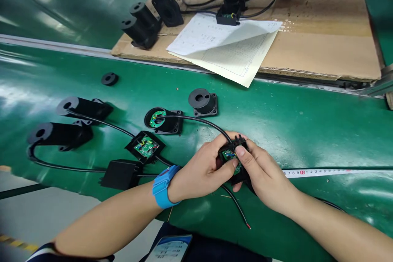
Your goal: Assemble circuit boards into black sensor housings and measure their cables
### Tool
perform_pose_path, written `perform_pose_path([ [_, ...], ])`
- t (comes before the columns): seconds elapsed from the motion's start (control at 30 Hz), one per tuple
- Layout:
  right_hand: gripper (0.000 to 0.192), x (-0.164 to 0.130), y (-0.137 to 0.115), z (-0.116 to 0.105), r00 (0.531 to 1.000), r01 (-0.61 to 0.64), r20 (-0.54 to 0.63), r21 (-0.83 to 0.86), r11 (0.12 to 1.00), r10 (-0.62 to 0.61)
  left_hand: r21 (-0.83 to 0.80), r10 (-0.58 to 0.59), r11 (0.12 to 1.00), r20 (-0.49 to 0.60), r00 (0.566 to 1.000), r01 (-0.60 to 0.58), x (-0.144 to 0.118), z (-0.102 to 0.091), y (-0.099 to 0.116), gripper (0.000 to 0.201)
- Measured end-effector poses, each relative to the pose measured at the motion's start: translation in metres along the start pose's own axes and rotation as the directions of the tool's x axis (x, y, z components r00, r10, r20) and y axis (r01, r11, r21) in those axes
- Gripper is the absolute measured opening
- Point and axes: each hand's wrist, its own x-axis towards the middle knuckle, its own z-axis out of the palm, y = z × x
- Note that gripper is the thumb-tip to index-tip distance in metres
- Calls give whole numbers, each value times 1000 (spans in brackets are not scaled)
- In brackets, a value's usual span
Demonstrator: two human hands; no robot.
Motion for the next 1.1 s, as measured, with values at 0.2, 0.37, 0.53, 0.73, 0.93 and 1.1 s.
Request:
perform_pose_path([
  [0.2,39,0,1,1,999,29,-36,-20,999,-29,-44,3,999,0,1000,-3,0,1,-3,45],
  [0.37,36,-2,2,1,998,33,-56,-45,998,-36,-132,37,991,16,999,-35,-3,2,-4,43],
  [0.53,37,-3,3,0,996,16,-88,-173,985,-32,-67,10,998,-72,997,-15,-2,8,-5,43],
  [0.73,36,-4,3,-2,998,8,-64,-129,992,-16,-57,11,998,-71,997,-15,-2,5,-3,40],
  [0.93,23,-5,3,-4,997,62,-60,192,979,-52,-395,-34,919,-41,999,15,-4,11,-4,47],
  [1.1,27,-5,1,-4,993,51,-111,65,997,-43,-325,-60,945,-105,993,23,-2,16,-7,24],
])
